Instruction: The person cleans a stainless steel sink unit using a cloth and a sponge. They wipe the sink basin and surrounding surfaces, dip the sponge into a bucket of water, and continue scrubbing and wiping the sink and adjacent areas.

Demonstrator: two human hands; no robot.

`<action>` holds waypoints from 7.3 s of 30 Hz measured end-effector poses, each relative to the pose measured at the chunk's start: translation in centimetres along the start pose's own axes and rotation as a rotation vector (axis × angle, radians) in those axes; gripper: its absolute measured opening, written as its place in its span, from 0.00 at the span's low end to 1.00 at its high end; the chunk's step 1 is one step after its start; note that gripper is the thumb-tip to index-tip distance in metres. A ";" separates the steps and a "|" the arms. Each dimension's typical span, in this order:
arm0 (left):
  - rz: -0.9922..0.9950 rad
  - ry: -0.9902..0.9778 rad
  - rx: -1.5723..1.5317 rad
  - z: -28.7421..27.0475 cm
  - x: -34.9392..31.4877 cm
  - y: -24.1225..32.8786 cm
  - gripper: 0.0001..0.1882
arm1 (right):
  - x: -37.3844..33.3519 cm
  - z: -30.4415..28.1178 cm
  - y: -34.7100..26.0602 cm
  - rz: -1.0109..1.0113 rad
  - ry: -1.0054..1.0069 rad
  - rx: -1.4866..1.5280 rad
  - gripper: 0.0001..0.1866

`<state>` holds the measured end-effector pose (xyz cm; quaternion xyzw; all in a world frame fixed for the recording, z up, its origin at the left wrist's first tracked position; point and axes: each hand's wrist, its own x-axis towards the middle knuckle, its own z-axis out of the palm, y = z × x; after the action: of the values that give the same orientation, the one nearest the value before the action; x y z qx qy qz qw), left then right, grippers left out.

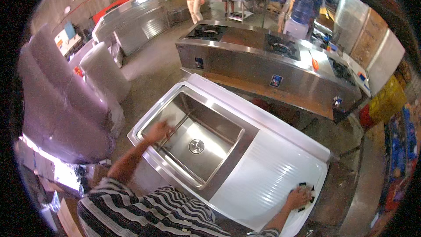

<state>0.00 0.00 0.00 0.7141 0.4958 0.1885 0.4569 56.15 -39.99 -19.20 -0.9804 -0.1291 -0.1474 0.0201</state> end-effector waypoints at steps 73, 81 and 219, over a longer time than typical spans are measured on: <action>-0.308 -0.109 -0.140 15.7 -9.4 -0.3 0.20 | -0.9 0.5 -22.7 -0.497 -0.015 0.458 0.23; -0.378 0.120 -0.162 7.8 -13.0 -7.1 0.19 | 12.1 4.9 -2.5 0.137 0.068 0.040 0.33; -0.136 -0.806 -0.089 -44.1 57.8 -31.2 0.22 | -35.8 -12.9 -103.7 1.006 0.241 2.131 0.51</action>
<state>-23.31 74.23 -14.20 0.6758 0.3148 -0.1156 0.6564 -7.44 50.29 -17.24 -0.3895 0.2161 -0.0325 0.8947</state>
